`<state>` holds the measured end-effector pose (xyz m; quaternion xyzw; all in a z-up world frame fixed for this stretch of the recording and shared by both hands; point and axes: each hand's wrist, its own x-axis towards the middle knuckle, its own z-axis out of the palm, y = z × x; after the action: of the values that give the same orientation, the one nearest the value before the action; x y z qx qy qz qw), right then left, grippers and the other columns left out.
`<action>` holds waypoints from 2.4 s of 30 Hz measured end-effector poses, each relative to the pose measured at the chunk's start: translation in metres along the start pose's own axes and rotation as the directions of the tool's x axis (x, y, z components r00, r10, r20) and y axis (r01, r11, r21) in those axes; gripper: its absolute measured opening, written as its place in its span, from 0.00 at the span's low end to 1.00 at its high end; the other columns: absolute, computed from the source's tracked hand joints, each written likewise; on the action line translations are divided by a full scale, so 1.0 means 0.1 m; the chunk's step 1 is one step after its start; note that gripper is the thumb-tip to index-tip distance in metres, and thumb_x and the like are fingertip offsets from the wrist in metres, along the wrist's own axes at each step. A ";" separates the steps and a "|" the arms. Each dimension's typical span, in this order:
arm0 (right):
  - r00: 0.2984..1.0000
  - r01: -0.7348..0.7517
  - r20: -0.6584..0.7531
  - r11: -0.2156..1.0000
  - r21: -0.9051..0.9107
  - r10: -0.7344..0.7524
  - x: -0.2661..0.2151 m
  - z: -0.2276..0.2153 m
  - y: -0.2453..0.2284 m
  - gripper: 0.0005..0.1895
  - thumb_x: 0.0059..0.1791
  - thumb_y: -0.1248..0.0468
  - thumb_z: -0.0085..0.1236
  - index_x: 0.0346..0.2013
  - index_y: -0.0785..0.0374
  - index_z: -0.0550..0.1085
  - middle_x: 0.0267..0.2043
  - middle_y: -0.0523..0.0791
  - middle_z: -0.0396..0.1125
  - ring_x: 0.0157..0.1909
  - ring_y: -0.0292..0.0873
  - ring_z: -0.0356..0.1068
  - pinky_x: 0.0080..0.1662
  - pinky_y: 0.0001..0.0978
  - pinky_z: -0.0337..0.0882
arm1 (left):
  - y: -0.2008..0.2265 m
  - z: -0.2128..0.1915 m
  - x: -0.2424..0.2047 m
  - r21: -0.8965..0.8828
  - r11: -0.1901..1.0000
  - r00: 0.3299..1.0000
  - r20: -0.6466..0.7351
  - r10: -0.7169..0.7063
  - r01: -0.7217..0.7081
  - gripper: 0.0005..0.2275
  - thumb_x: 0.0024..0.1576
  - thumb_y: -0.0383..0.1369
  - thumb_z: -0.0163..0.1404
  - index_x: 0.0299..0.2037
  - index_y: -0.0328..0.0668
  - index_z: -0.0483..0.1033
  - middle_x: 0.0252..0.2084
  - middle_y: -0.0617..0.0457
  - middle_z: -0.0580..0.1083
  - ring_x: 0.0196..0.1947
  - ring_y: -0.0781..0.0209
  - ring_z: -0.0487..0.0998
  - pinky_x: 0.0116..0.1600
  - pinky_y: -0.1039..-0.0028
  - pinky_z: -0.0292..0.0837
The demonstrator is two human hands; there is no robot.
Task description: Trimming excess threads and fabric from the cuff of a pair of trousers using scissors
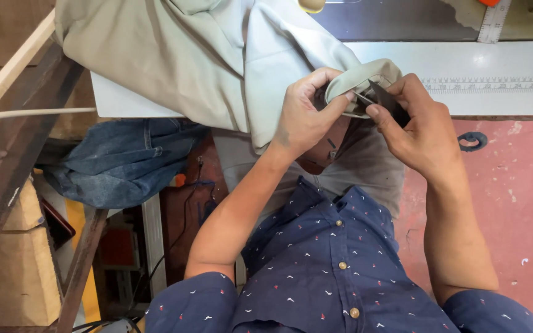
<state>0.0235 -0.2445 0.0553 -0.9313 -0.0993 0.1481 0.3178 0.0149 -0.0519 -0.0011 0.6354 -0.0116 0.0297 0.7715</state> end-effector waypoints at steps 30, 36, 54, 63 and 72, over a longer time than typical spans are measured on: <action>1.000 0.018 -0.012 0.992 0.128 -0.016 -0.10 -0.06 0.18 0.14 0.57 0.53 0.57 0.42 0.57 0.63 0.27 0.40 0.68 0.24 0.38 0.48 0.32 0.32 0.54 | 0.00 0.21 -0.29 0.120 0.991 0.998 -0.029 -0.057 0.060 0.02 0.58 0.29 0.53 0.35 0.46 0.78 0.28 0.65 0.69 0.26 0.75 0.64 0.32 0.82 0.61; 1.000 -0.030 0.007 0.987 0.155 0.029 -0.12 -0.04 0.20 0.16 0.57 0.52 0.54 0.40 0.57 0.61 0.22 0.38 0.65 0.24 0.39 0.48 0.33 0.33 0.52 | -0.11 0.20 -0.24 0.033 0.997 0.996 0.049 -0.076 0.074 0.06 0.58 0.27 0.53 0.43 0.42 0.80 0.33 0.62 0.74 0.33 0.73 0.70 0.39 0.82 0.68; 0.998 0.062 -0.044 0.967 0.245 -0.053 -0.10 0.03 0.13 0.15 0.56 0.53 0.52 0.40 0.58 0.60 0.58 0.46 0.75 0.38 0.36 0.72 0.39 0.32 0.63 | 0.40 0.28 -0.16 -0.011 0.862 0.861 0.049 -0.506 0.507 0.05 0.58 0.32 0.53 0.41 0.44 0.77 0.17 0.52 0.66 0.07 0.58 0.71 0.06 0.72 0.68; 0.998 -0.059 -0.013 0.968 0.242 0.064 -0.14 0.04 0.10 0.15 0.57 0.51 0.53 0.41 0.57 0.62 0.33 0.42 0.77 0.36 0.36 0.73 0.42 0.32 0.64 | 0.14 0.24 -0.21 -0.031 0.922 0.922 0.040 -0.384 0.385 0.07 0.56 0.31 0.56 0.39 0.36 0.80 0.36 0.53 0.67 0.07 0.57 0.72 0.04 0.74 0.65; 0.998 -0.055 0.000 0.985 0.163 0.056 -0.12 0.05 0.16 0.13 0.56 0.55 0.56 0.42 0.56 0.63 0.26 0.41 0.70 0.23 0.37 0.53 0.31 0.31 0.55 | 0.13 0.20 -0.19 -0.083 0.945 0.944 0.128 -0.304 0.315 0.06 0.58 0.29 0.53 0.44 0.39 0.77 0.15 0.52 0.68 0.05 0.61 0.69 0.06 0.77 0.60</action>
<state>0.0124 -0.2571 0.0439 -0.9049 -0.0602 0.1623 0.3889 -0.0044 -0.0697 0.0140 0.5898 0.0431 -0.1285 0.7961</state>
